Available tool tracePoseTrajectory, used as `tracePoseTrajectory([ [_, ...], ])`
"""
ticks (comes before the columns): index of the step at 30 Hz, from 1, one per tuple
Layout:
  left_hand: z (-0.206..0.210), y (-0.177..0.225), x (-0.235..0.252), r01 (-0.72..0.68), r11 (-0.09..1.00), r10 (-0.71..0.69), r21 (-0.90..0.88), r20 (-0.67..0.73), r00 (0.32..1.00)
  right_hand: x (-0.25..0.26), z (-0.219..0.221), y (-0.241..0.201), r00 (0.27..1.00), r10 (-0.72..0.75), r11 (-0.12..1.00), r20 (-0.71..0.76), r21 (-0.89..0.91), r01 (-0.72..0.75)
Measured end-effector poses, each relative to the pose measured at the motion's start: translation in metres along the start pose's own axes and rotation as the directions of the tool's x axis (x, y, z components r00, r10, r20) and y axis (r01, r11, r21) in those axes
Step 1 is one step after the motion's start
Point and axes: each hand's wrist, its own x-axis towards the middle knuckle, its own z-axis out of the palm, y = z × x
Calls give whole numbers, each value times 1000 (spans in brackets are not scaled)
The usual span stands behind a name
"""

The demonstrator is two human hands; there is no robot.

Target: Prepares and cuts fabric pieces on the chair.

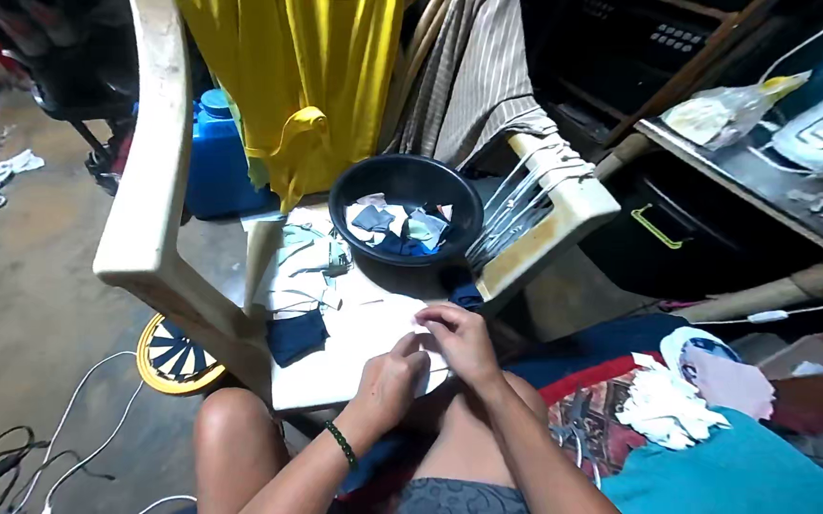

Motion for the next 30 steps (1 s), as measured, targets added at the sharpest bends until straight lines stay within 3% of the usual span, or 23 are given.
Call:
tracePoseTrajectory([
  [3, 1, 0, -1, 0, 1000, -1, 19, 21, 1000, 28, 22, -17, 985, 82, 994, 151, 55, -91],
  [9, -1, 1, -3, 8, 995, -13, 95, 51, 999, 61, 67, -43, 941, 178, 957, 287, 172, -233],
  [14, -4, 3, -4, 22, 994, -31, 109, 79, 996, 72, 73, -59, 915, 12, 995, 402, 87, -51],
  [18, -6, 3, 1, 60, 998, -63, 27, 127, 990, 96, 53, -52, 972, -147, 986, 181, 102, 130],
  [25, -8, 3, 2, 74, 997, -72, -8, 126, 989, 147, -2, -28, 994, 29, 998, -109, 63, -23],
  [30, -9, 4, 1, 86, 996, -84, -12, 128, 988, 178, -37, -5, 980, 79, 995, -185, -43, -88],
])
